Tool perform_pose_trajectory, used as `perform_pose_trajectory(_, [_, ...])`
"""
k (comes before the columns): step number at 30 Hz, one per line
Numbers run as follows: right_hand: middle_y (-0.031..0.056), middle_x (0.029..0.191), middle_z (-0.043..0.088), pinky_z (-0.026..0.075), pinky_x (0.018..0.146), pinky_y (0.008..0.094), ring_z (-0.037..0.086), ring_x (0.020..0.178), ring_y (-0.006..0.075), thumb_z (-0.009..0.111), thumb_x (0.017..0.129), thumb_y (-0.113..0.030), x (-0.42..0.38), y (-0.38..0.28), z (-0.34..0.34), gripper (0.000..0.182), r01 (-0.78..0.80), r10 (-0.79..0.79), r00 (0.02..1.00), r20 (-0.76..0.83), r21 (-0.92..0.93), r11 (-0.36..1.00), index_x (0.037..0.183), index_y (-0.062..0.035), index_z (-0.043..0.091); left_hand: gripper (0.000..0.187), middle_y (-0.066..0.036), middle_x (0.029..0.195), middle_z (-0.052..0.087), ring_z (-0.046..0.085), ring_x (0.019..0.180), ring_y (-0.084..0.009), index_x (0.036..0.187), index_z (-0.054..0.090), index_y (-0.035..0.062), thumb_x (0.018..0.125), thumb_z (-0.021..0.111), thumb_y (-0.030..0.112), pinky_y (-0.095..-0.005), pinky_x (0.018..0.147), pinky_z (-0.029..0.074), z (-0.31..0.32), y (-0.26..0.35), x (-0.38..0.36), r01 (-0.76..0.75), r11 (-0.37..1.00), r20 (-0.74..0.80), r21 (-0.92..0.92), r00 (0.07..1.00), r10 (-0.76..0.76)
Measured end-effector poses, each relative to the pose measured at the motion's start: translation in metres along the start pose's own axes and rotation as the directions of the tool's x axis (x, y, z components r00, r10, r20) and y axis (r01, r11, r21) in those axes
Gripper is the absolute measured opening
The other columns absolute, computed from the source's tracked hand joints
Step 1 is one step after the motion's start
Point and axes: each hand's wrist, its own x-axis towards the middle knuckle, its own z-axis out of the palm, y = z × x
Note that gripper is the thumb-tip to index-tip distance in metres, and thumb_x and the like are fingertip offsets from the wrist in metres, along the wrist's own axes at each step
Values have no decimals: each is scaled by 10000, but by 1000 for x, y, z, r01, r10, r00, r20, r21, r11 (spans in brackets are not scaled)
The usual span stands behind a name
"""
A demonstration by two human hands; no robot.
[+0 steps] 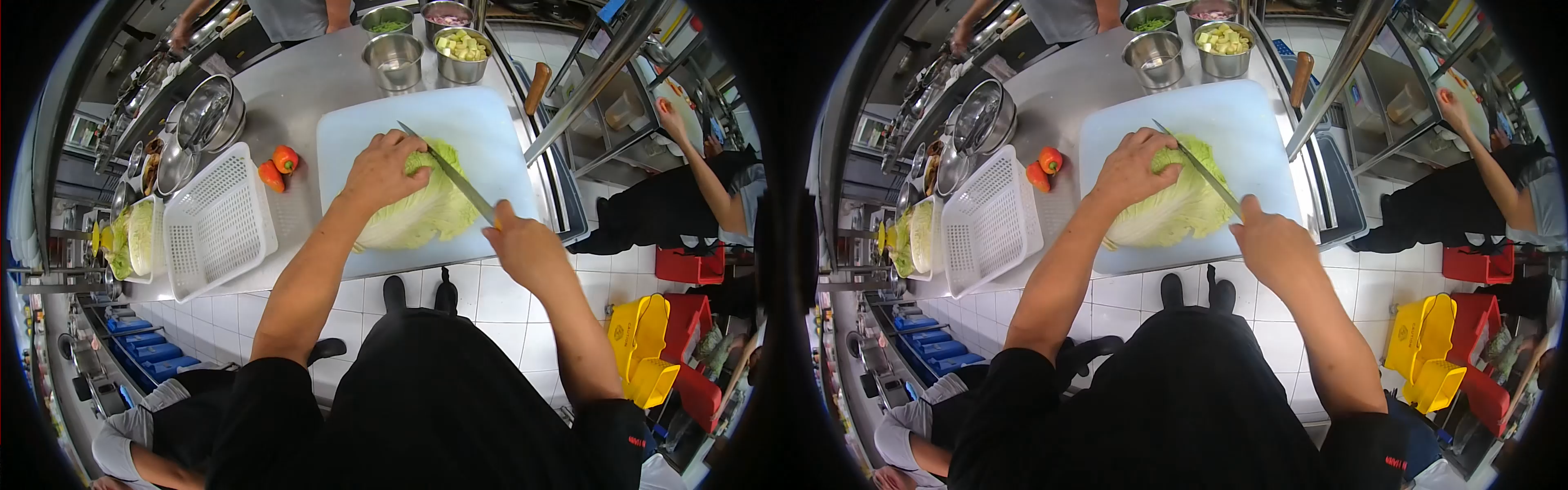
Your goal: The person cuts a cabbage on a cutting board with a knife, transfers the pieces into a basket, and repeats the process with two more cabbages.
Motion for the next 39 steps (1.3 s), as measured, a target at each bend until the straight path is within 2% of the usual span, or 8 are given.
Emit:
perform_pose_trajectory(5, [253,762,678,543,678,562,694,773,449,576,1000,-287,35,-8,49,302,60,-55,994,-97,52,997,1096,-28,454,406,-76,1212,617,579,1186,-305,1189,640,174,837,712,364,-429,991,504,-6,-6,-4,-3,1000,9,15,1000,3])
perform_pose_trajectory(8, [251,752,676,530,659,561,678,739,463,574,1002,-270,33,9,44,286,85,-79,988,-133,40,996,1092,-27,455,450,-102,1253,604,575,1207,-325,1221,607,154,834,746,337,-430,996,496,-15,-5,-9,-42,974,-65,-223,997,29])
perform_pose_trajectory(11, [233,722,672,516,621,551,667,679,456,587,999,-259,24,1,24,281,88,-82,973,-217,18,996,1089,-28,456,482,-122,1278,587,572,1216,-332,1244,596,146,841,750,362,-437,976,514,-22,-18,-31,-159,967,-253,-198,962,107])
perform_pose_trajectory(14, [216,703,670,516,605,537,668,667,447,585,1002,-258,-2,-29,-5,276,75,-76,969,-236,-11,997,1080,-28,453,429,-121,1271,576,588,1173,-325,1197,618,148,836,744,341,-432,946,529,-21,-19,-40,-130,976,-181,-176,979,97])
perform_pose_trajectory(26, [245,793,696,535,717,560,693,782,455,560,1010,-283,-31,-52,-10,304,-45,47,999,22,-85,995,1118,-24,443,297,-65,1143,607,596,1089,-287,1082,664,156,819,716,283,-416,917,529,-11,-23,-28,-140,987,-127,-74,983,130])
perform_pose_trajectory(32, [286,913,692,525,752,565,686,902,456,559,1014,-301,31,-28,60,327,27,-25,999,-21,79,996,1148,-27,442,498,-107,1266,591,552,1225,-335,1219,624,159,804,781,386,-429,1014,487,-23,-24,-37,-134,974,-97,-182,988,118])
perform_pose_trajectory(35, [274,859,693,522,732,565,687,854,459,560,1017,-305,40,-5,59,323,30,-28,1000,-15,204,978,1145,-31,446,672,-165,1336,545,515,1281,-374,1320,550,134,780,816,433,-446,1048,462,-28,-37,-66,-163,979,-240,-123,962,130])
perform_pose_trajectory(39, [243,764,685,525,665,547,679,734,457,567,1015,-297,15,-28,27,306,72,-66,978,-196,26,997,1124,-35,452,688,-208,1357,500,510,1258,-387,1313,540,106,766,823,413,-454,1030,476,-5,-37,-75,-108,988,-242,-114,967,78])
